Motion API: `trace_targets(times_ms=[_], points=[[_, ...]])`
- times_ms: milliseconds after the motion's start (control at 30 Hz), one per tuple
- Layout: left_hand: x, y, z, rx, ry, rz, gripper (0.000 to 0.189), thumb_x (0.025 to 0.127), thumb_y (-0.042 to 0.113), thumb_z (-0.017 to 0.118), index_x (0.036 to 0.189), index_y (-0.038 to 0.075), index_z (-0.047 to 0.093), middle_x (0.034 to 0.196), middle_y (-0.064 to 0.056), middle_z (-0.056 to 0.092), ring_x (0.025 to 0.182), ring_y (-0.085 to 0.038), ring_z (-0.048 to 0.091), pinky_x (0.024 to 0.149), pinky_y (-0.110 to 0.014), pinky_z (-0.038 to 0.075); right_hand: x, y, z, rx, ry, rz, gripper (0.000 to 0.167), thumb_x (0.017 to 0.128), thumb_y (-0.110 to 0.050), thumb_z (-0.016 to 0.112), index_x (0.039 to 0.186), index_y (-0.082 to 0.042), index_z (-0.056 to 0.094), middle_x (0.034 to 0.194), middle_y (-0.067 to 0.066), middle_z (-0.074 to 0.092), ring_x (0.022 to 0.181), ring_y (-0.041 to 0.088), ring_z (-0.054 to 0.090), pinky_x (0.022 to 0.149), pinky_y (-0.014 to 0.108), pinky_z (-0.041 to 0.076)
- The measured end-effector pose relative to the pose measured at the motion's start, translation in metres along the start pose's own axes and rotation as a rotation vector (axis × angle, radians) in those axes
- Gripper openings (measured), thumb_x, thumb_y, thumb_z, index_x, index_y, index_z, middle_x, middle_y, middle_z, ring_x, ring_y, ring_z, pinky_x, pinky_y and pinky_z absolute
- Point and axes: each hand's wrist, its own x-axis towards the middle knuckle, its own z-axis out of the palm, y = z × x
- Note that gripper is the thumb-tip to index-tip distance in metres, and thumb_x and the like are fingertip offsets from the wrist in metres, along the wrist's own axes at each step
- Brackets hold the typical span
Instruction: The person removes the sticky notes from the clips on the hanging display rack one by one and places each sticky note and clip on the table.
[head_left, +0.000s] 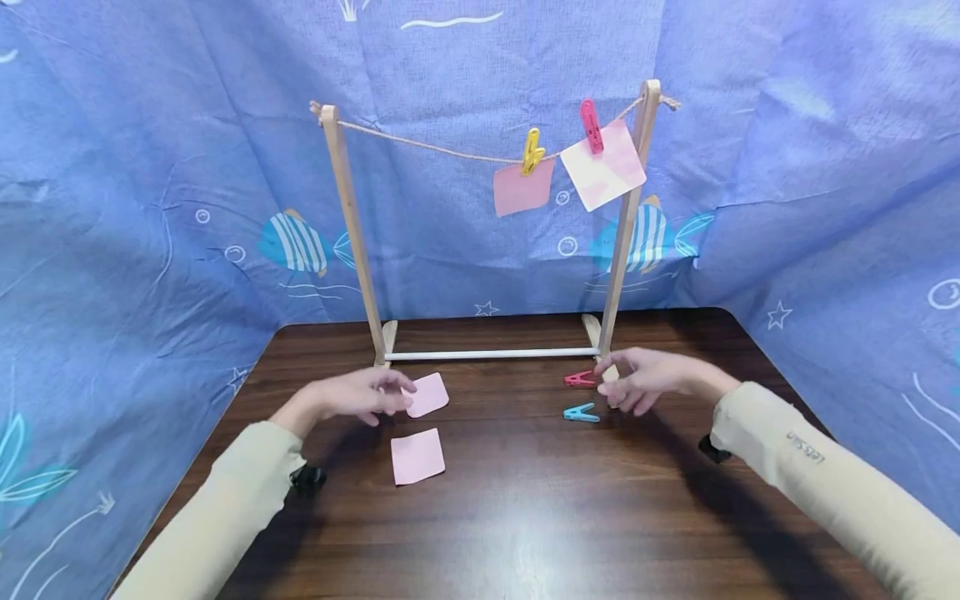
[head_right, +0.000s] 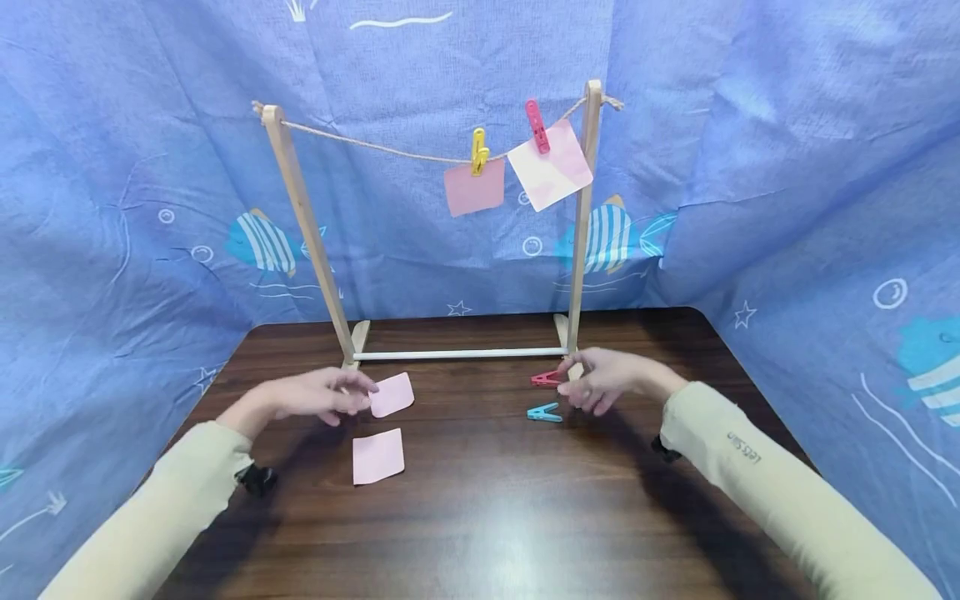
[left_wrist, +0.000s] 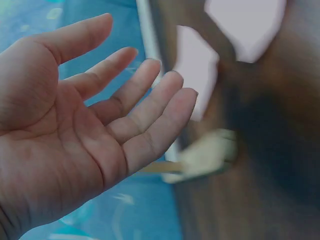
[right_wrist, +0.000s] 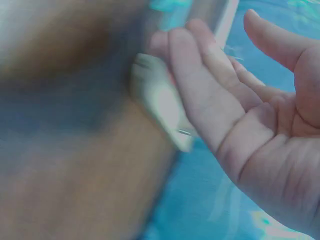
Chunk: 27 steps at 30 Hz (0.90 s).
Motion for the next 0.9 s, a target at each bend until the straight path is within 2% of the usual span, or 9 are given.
trace_targets(times_ms=[67,267,333,433,567,700,800,900], points=[[0.001,0.018,-0.009,-0.005,0.013,0.039,0.048,0.102,0.025,0.063,0.141,0.000,0.049,0.136,-0.022,0.055,0.121,-0.038,0.055,0.091,-0.054,0.056,-0.004,-0.020,-0.012,-0.065,-0.001,-0.046,0.060,0.100,-0.026,0.068,0.144,0.005,0.042,0.112,0.021,0.067,0.105,0.038,0.066,0.082,0.051,0.060],[0.010,0.077,-0.028,-0.113,0.105,0.160,0.060,0.100,0.022,0.068,0.151,0.009,0.039,0.152,-0.018,0.038,0.131,-0.040,0.049,0.093,-0.047,0.057,-0.022,-0.095,-0.032,-0.211,0.010,-0.190,0.054,0.100,-0.026,0.068,0.144,-0.002,0.048,0.107,0.013,0.066,0.100,0.026,0.066,0.085,0.042,0.060],[0.014,0.095,-0.033,-0.158,0.143,0.203,0.067,0.099,0.020,0.069,0.155,0.013,0.034,0.155,-0.017,0.035,0.132,-0.040,0.049,0.096,-0.049,0.055,-0.029,-0.119,-0.037,-0.240,0.048,-0.231,0.052,0.100,-0.028,0.068,0.144,-0.005,0.050,0.113,0.012,0.067,0.104,0.025,0.067,0.088,0.042,0.059],[0.022,0.118,-0.037,-0.230,0.225,0.282,0.074,0.097,0.019,0.072,0.158,0.017,0.030,0.156,-0.014,0.035,0.131,-0.038,0.053,0.097,-0.046,0.055,-0.037,-0.148,-0.045,-0.258,0.131,-0.315,0.049,0.100,-0.026,0.068,0.143,-0.007,0.052,0.123,0.013,0.068,0.101,0.026,0.069,0.087,0.042,0.059],[0.034,0.143,-0.039,-0.335,0.325,0.391,0.079,0.094,0.015,0.075,0.159,0.019,0.029,0.156,-0.012,0.038,0.133,-0.031,0.052,0.099,-0.043,0.054,-0.050,-0.181,-0.053,-0.212,0.275,-0.463,0.042,0.100,-0.017,0.068,0.139,-0.006,0.055,0.124,0.013,0.068,0.098,0.025,0.071,0.083,0.041,0.061],[0.045,0.162,-0.039,-0.439,0.408,0.507,0.083,0.092,0.010,0.076,0.159,0.017,0.028,0.158,-0.015,0.034,0.139,-0.030,0.045,0.102,-0.041,0.052,-0.060,-0.209,-0.056,-0.094,0.437,-0.589,0.040,0.098,-0.016,0.070,0.135,-0.005,0.058,0.121,0.014,0.069,0.100,0.024,0.071,0.078,0.038,0.062],[0.049,0.174,-0.038,-0.509,0.481,0.576,0.090,0.089,0.010,0.079,0.160,0.020,0.024,0.161,-0.015,0.024,0.144,-0.032,0.038,0.105,-0.040,0.050,-0.064,-0.225,-0.056,-0.003,0.523,-0.634,0.047,0.096,-0.018,0.073,0.138,-0.006,0.057,0.130,0.013,0.064,0.099,0.024,0.071,0.073,0.033,0.062],[0.052,0.186,-0.038,-0.575,0.528,0.612,0.098,0.086,0.010,0.082,0.161,0.026,0.020,0.163,-0.012,0.015,0.147,-0.032,0.031,0.107,-0.037,0.048,-0.063,-0.237,-0.055,0.049,0.550,-0.647,0.058,0.093,-0.017,0.076,0.145,-0.009,0.052,0.143,0.010,0.057,0.095,0.024,0.073,0.069,0.030,0.062]])
